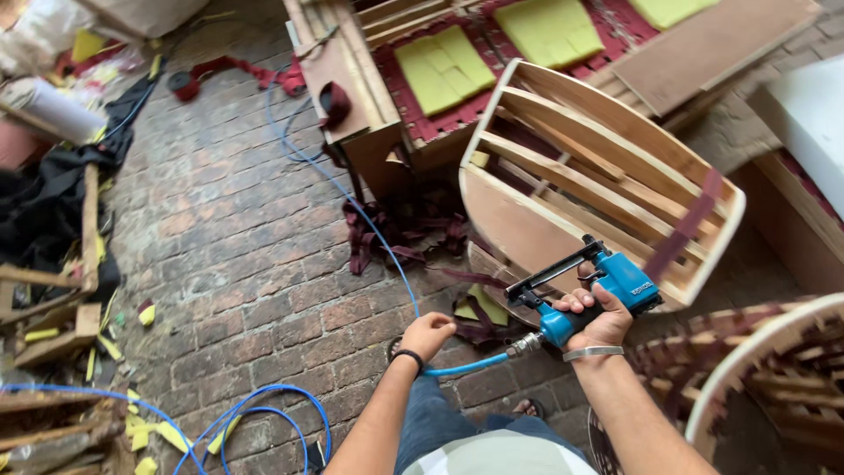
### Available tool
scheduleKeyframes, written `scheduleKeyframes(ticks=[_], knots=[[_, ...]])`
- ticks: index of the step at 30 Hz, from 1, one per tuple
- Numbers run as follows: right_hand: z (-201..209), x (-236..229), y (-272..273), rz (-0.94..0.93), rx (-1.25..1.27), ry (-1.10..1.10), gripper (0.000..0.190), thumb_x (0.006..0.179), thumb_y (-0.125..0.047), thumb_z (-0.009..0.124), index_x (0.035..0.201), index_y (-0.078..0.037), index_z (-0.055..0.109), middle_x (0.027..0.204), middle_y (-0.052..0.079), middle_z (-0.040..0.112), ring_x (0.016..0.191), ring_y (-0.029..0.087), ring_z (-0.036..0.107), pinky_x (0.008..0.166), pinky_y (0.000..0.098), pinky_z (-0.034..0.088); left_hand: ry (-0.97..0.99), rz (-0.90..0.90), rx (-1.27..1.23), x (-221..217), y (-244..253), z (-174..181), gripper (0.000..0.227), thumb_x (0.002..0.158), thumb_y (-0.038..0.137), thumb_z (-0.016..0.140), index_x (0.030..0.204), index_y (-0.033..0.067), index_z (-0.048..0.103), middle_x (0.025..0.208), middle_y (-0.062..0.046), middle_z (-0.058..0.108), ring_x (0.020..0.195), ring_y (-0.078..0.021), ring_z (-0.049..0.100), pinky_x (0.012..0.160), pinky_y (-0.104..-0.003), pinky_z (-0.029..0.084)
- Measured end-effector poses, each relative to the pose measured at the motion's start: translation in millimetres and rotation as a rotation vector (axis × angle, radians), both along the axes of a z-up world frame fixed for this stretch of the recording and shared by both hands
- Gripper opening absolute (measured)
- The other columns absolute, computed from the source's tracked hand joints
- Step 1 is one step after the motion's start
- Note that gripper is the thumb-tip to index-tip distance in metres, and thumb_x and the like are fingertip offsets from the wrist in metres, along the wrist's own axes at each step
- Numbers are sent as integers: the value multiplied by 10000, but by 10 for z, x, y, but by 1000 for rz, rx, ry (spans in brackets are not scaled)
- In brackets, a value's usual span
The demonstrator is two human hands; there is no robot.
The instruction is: The person weaves a maroon fabric strip through the slats of a wooden chair frame using a pneumatic staple gun to secure the fabric. They adjust the fabric, staple it in place, and trim excess with scissors.
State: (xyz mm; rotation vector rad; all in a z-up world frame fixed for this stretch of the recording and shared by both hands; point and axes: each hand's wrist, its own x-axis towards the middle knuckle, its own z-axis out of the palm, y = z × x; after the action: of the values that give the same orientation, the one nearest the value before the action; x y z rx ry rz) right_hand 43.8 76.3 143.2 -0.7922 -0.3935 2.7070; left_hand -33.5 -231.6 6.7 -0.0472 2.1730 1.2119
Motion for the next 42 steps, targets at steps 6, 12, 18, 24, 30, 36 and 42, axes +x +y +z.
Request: scheduleKeyframes(ticks=[6, 12, 18, 24, 30, 36, 42], knots=[[-70, -1234, -1092, 162, -195, 108, 291, 798, -213, 755, 706, -130, 491, 628, -7, 487, 608, 159, 518, 688, 336, 477, -172, 165, -259, -398, -1830, -681, 285, 850, 214, 736, 1067, 31, 709, 980, -113, 747, 839, -204, 713, 757, -358, 591], [-2, -2452, -2198, 241, -163, 156, 263, 824, -201, 758, 760, -123, 515, 671, -9, 505, 628, 148, 525, 703, 331, 473, -742, 1026, 641, -910, -3425, -667, 149, 883, 1, 629, 1021, 57, 635, 867, -143, 688, 653, -227, 660, 556, -349, 555], [68, -3299, -2964, 312, 9, 6, 429, 819, -223, 716, 1208, -51, 664, 629, -31, 476, 577, 114, 480, 648, 293, 447, 565, 1260, 399, -2852, -4433, 404, 224, 905, -45, 736, 1072, 78, 650, 907, -33, 665, 661, -103, 596, 545, -245, 473], [-306, -4201, -3380, 277, -65, -8, 347, 834, -211, 691, 1143, -60, 647, 636, -32, 482, 580, 117, 478, 653, 296, 457, 1041, 957, 268, -4067, -4569, 1604, 311, 906, -141, 532, 1118, 24, 689, 1391, -146, 643, 1001, -186, 702, 786, -248, 544], [-924, -5449, -3509, 144, -163, -41, 333, 819, -170, 659, 1123, -33, 646, 645, -18, 501, 593, 121, 502, 655, 292, 484, 889, 822, 210, -4993, -4787, 1808, 501, 800, -173, 505, 1241, 44, 604, 1588, -189, 427, 1172, -257, 694, 871, -280, 567], [-1389, -7069, -3633, 121, -174, -125, 195, 843, -168, 664, 993, -54, 614, 678, -3, 534, 605, 149, 524, 649, 304, 509, 839, 696, -22, -6377, -4952, 1463, 555, 763, -174, 457, 1216, 81, 653, 1578, -207, 470, 1190, -275, 713, 913, -310, 587], [-1737, -8409, -3663, 211, -139, -423, 142, 897, -177, 644, 874, -89, 535, 730, 21, 579, 668, 192, 594, 695, 414, 576, 774, 672, -108, -7658, -4978, 1234, 398, 851, -92, 571, 1195, 87, 657, 1559, -210, 446, 1099, -254, 727, 880, -341, 576]])
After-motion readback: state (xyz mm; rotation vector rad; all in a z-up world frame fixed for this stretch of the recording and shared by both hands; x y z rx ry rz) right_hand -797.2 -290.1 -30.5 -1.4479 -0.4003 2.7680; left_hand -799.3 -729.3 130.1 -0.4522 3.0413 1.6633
